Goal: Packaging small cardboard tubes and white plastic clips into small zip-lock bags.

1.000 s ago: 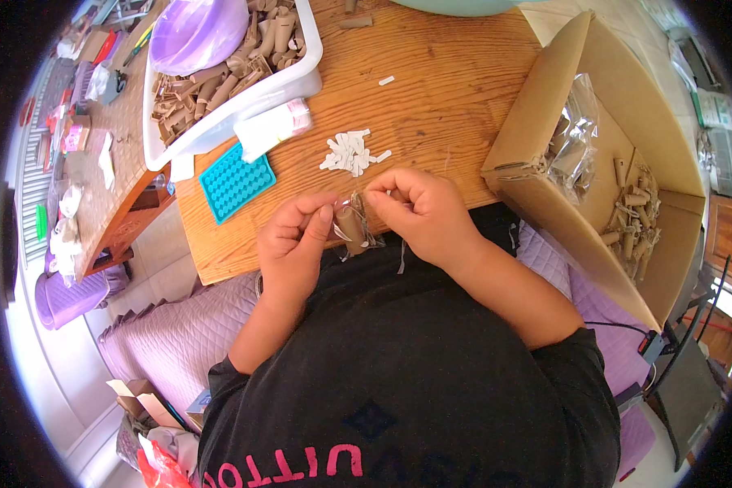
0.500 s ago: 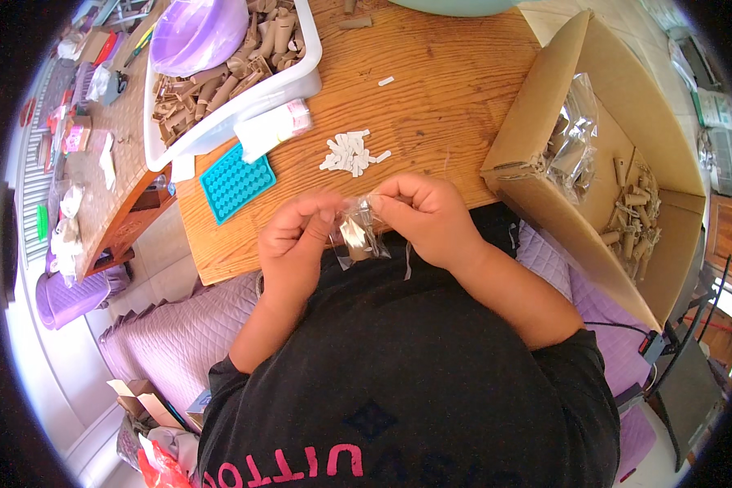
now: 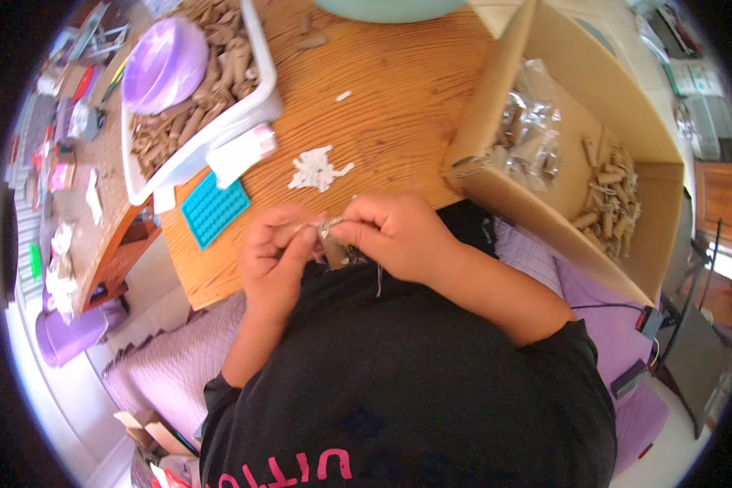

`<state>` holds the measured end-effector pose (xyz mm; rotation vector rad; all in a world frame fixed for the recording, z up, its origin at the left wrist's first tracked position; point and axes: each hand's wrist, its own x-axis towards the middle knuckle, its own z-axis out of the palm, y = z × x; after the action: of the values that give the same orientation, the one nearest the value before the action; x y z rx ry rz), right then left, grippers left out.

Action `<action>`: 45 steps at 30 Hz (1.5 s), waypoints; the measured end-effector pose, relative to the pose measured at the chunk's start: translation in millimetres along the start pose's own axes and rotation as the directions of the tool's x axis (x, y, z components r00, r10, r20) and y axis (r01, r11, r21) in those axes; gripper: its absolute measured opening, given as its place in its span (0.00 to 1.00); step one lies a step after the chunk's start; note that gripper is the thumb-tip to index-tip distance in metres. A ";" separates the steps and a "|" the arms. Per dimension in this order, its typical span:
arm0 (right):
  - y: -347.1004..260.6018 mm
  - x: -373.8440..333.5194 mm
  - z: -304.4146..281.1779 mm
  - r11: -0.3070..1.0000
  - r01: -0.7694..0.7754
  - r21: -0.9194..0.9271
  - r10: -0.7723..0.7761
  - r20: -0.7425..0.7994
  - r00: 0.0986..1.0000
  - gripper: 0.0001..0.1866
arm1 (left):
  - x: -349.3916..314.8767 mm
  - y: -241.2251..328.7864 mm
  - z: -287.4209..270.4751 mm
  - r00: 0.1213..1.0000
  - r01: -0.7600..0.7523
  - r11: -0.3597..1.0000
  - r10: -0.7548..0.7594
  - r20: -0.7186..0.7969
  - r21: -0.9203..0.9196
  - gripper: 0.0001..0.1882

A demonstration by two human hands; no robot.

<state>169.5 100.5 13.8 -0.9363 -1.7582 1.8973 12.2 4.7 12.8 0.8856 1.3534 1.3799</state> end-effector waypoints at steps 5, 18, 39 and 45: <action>-80.4 -48.9 -51.2 0.860 0.252 -0.443 -0.368 -0.199 0.908 0.07 | 9.9 3.5 -3.8 0.982 -0.075 0.996 0.065 -0.180 -0.046 0.20; -34.5 -40.8 -295.4 0.435 -0.580 -0.689 0.090 -0.608 0.789 0.14 | 21.6 -4.7 17.8 0.999 -0.044 0.998 0.042 -0.029 -0.055 0.13; -101.7 -84.4 -213.5 0.998 -0.055 0.033 0.064 -0.499 0.864 0.13 | 28.5 -1.4 21.6 0.999 -0.008 1.000 0.009 0.054 -0.028 0.13; -118.2 -43.6 -66.5 0.819 0.004 -0.574 0.063 0.097 0.993 0.13 | 31.5 29.0 25.9 0.951 0.005 0.961 0.081 0.299 -0.277 0.20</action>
<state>227.9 134.9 139.1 -1.0678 -2.4712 1.4634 24.4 44.7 40.3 0.8979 0.8869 1.3540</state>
